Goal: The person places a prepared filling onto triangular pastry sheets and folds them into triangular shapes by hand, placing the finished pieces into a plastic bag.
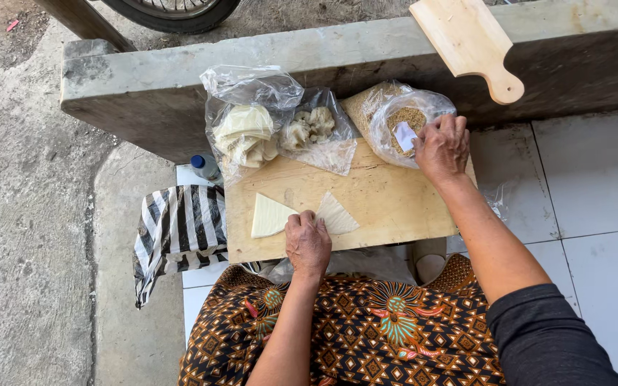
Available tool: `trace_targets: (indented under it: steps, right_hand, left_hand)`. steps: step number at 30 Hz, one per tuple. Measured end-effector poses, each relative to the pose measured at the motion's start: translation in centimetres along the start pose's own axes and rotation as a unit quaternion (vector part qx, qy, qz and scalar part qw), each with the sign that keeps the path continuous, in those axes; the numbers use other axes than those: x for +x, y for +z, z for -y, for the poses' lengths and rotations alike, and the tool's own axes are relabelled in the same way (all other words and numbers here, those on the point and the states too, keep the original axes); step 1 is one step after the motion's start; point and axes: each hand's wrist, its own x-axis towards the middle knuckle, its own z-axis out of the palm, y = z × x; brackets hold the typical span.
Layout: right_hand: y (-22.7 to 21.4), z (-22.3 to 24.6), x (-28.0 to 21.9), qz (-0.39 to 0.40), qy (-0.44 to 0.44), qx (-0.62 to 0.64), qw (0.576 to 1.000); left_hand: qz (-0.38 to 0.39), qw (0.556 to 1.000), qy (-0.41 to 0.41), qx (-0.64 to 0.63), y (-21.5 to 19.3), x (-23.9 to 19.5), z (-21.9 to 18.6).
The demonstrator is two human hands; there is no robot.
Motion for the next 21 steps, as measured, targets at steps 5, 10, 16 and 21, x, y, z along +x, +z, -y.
trace_targets:
  steps: [5,10,16,21]
  right_hand:
    - [0.7,0.6,0.2,-0.058,-0.045,0.024,0.997]
    - [1.8,2.0,1.3,-0.047,-0.046,0.031,0.997]
    - [1.5,1.6,2.2,-0.016,0.067,0.238,0.969]
    - [0.5,0.8,2.4,-0.053,0.078,0.334,0.938]
  left_hand:
    - [0.009,1.0,-0.012,-0.018,-0.4,0.0,-0.2]
    - [0.019,0.999,-0.013,-0.032,-1.3,-0.5,-1.2]
    - [0.026,0.998,-0.016,-0.05,-3.2,-0.6,-3.2]
    - [0.034,0.996,-0.01,-0.08,-4.7,-0.7,-5.3]
